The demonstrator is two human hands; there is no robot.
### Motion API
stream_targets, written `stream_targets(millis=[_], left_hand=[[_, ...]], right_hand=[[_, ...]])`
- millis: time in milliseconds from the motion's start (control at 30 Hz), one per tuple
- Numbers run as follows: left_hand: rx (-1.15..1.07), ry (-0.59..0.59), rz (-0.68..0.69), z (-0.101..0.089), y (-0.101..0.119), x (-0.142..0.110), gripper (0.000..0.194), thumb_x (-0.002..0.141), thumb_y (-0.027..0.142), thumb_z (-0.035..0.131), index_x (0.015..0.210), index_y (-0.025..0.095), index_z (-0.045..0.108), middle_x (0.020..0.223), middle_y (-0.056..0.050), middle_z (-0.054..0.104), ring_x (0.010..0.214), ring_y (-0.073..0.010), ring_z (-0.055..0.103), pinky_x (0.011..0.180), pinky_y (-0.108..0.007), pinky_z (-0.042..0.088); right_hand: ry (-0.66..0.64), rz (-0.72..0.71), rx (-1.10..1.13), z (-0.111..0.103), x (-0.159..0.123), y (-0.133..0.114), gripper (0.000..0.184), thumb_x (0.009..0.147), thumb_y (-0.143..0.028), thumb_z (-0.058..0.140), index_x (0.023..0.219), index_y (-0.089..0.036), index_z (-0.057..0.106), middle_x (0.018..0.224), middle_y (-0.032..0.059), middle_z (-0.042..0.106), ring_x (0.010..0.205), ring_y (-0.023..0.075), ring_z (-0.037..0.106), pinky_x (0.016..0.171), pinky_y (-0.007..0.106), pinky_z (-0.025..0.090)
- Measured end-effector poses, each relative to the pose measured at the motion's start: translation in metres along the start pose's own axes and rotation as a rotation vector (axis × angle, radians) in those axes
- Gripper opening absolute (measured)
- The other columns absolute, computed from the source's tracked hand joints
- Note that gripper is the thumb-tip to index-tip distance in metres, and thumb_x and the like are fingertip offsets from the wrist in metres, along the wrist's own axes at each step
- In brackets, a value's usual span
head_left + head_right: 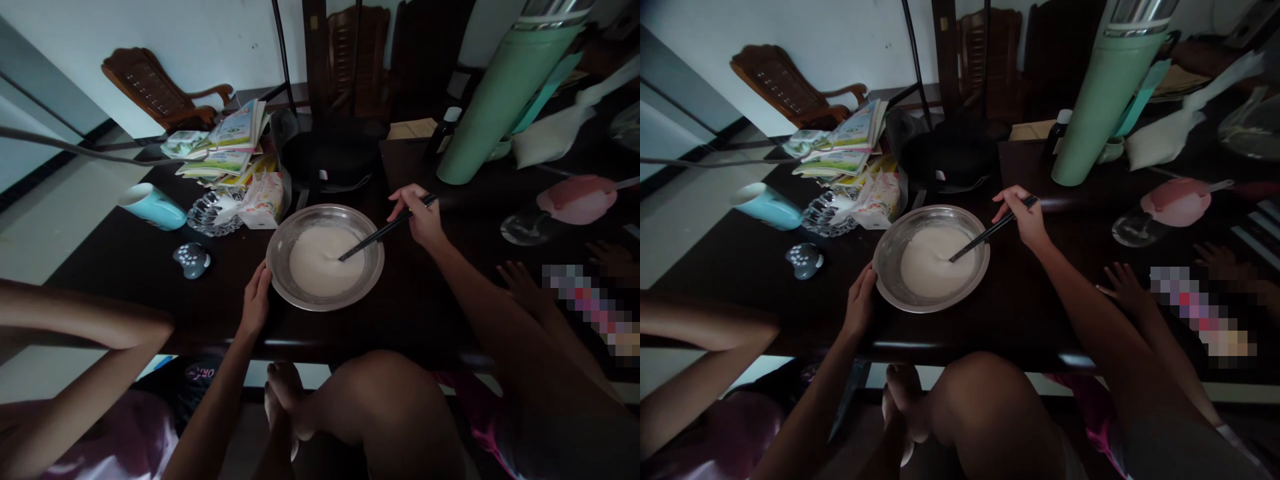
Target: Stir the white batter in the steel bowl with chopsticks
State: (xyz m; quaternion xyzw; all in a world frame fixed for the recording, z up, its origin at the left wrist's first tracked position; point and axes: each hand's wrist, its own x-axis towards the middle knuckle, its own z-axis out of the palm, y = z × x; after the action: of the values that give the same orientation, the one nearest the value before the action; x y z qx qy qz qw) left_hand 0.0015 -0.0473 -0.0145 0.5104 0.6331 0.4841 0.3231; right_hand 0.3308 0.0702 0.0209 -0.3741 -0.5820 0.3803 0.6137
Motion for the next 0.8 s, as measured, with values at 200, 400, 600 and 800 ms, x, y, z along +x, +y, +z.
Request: stream_targets(millis=[200,400,600,800], left_hand=[[0.003,0.005,-0.009,0.0004,0.0023,-0.0005,0.065,0.087,0.063,0.049,0.128,0.014,0.063,0.134,-0.011,0.063,0.129,-0.0291,0.052,0.112,-0.039,0.035],[0.012,-0.001,-0.006,0.0008,0.0011,-0.0007,0.065,0.087,0.063,0.049,0.129,0.015,0.062,0.135,-0.012,0.062,0.130,-0.0288,0.052,0.113,-0.039,0.035],[0.026,0.016,0.008,0.0003,0.0029,-0.0007,0.064,0.087,0.063,0.049,0.126,0.015,0.065,0.133,-0.011,0.064,0.128,-0.0289,0.053,0.112,-0.039,0.036],[0.010,0.005,0.004,-0.0007,0.0018,-0.0007,0.064,0.088,0.063,0.049,0.128,0.015,0.063,0.135,-0.011,0.062,0.130,-0.0288,0.052,0.113,-0.040,0.034]], right_hand=[[-0.187,0.059,-0.100,0.0018,-0.0019,-0.0013,0.037,0.086,-0.058,0.059,0.091,-0.023,0.072,0.068,-0.0001,0.072,0.060,0.0128,0.065,0.047,0.024,0.039],[-0.074,0.060,-0.033,-0.0029,0.0022,0.0002,0.043,0.085,-0.064,0.057,0.080,-0.023,0.069,0.052,-0.0031,0.061,0.046,0.0116,0.057,0.044,0.026,0.038],[-0.120,0.054,-0.082,-0.0019,0.0003,0.0004,0.040,0.087,-0.059,0.057,0.083,-0.022,0.070,0.066,0.0003,0.071,0.059,0.0115,0.064,0.048,0.023,0.038],[-0.199,0.117,-0.010,-0.0025,0.0006,0.0015,0.039,0.087,-0.058,0.058,0.080,-0.022,0.071,0.058,-0.0009,0.069,0.050,0.0103,0.059,0.044,0.023,0.035]])
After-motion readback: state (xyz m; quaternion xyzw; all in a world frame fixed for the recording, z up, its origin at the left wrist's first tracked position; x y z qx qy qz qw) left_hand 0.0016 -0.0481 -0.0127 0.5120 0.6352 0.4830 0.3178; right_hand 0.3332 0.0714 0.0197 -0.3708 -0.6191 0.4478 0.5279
